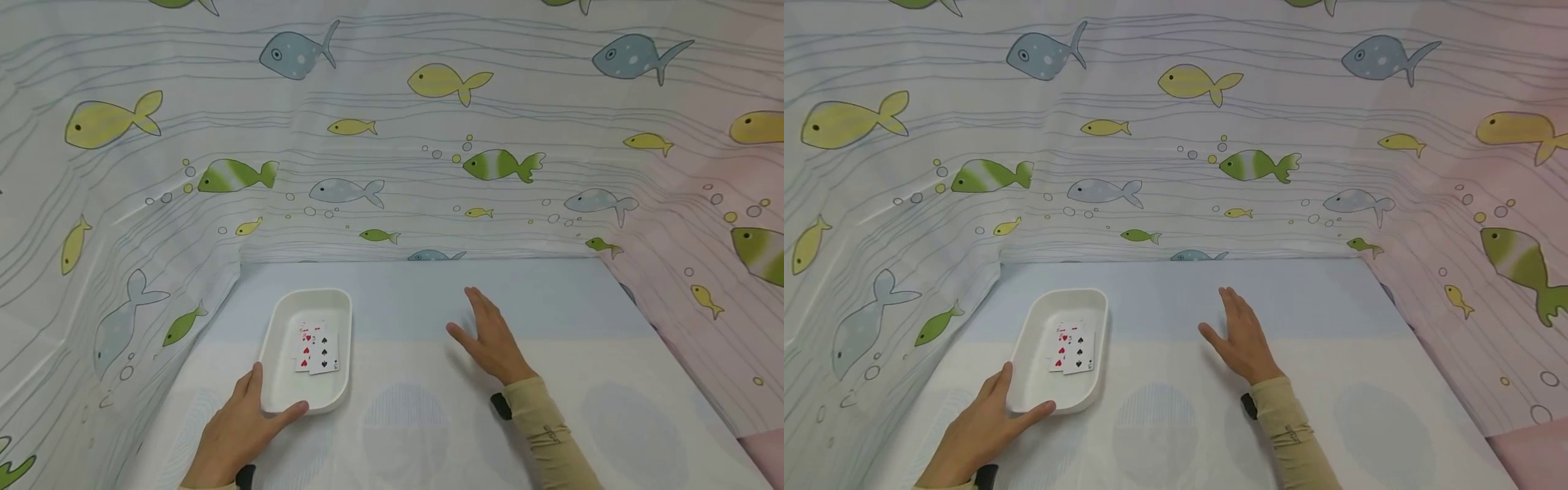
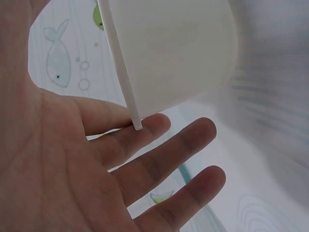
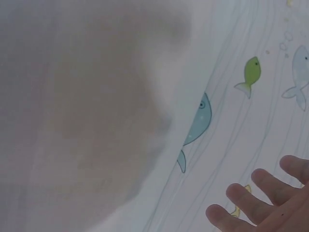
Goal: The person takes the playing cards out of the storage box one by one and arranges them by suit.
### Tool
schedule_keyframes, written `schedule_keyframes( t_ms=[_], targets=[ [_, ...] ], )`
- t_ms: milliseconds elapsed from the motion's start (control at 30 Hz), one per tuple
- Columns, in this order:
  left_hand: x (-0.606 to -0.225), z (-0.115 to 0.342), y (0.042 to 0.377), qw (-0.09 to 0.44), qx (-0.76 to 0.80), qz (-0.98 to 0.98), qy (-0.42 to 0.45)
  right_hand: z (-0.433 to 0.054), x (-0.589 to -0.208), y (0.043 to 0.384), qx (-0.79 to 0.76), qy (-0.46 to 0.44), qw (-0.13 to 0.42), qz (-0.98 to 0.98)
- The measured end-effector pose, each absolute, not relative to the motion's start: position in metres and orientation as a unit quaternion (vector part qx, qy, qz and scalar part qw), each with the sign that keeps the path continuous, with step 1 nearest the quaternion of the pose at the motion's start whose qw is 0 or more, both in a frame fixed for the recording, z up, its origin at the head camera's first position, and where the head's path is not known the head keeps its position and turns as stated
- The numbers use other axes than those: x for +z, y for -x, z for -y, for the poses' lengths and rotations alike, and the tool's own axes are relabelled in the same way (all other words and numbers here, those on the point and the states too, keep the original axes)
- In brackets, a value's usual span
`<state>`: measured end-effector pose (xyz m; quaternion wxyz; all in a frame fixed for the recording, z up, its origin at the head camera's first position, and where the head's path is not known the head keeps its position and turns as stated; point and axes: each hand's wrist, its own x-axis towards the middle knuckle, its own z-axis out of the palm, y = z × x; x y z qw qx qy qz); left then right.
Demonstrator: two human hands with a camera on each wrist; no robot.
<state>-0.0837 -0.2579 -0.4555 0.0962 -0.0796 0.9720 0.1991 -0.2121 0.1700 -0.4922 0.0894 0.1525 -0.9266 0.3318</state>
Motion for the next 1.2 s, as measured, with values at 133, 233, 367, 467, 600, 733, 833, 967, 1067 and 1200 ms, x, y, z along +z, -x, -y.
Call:
schedule_keyframes(
  t_ms=[133, 233, 367, 467, 600, 733, 833, 967, 1067, 1200],
  targets=[
    [-0.457, 0.258, 0.083, 0.092, 0.198, -0.973, 0.078, -0.165, -0.492, 0.212, 0.332, -0.153, 0.084, 0.927],
    [-0.457, 0.258, 0.083, 0.089, 0.197, -0.973, 0.077, -0.161, -0.491, 0.213, 0.329, -0.15, 0.081, 0.929],
    [-0.456, 0.257, 0.083, 0.086, 0.197, -0.974, 0.078, -0.155, -0.488, 0.215, 0.325, -0.153, 0.082, 0.93],
    [-0.456, 0.257, 0.083, 0.079, 0.199, -0.973, 0.08, -0.15, -0.486, 0.217, 0.323, -0.158, 0.085, 0.929],
    [-0.454, 0.258, 0.084, 0.072, 0.205, -0.973, 0.082, -0.143, -0.485, 0.222, 0.327, -0.163, 0.085, 0.927],
    [-0.454, 0.259, 0.084, 0.077, 0.206, -0.972, 0.082, -0.135, -0.484, 0.226, 0.341, -0.169, 0.071, 0.922],
    [-0.456, 0.26, 0.084, 0.079, 0.206, -0.972, 0.083, -0.128, -0.483, 0.228, 0.349, -0.175, 0.057, 0.919],
    [-0.458, 0.26, 0.084, 0.076, 0.206, -0.972, 0.083, -0.118, -0.483, 0.232, 0.357, -0.185, 0.049, 0.915],
    [-0.459, 0.26, 0.083, 0.074, 0.21, -0.971, 0.083, -0.11, -0.483, 0.235, 0.353, -0.198, 0.056, 0.913],
    [-0.459, 0.259, 0.082, 0.077, 0.215, -0.97, 0.087, -0.097, -0.485, 0.238, 0.33, -0.221, 0.07, 0.915]
  ],
)
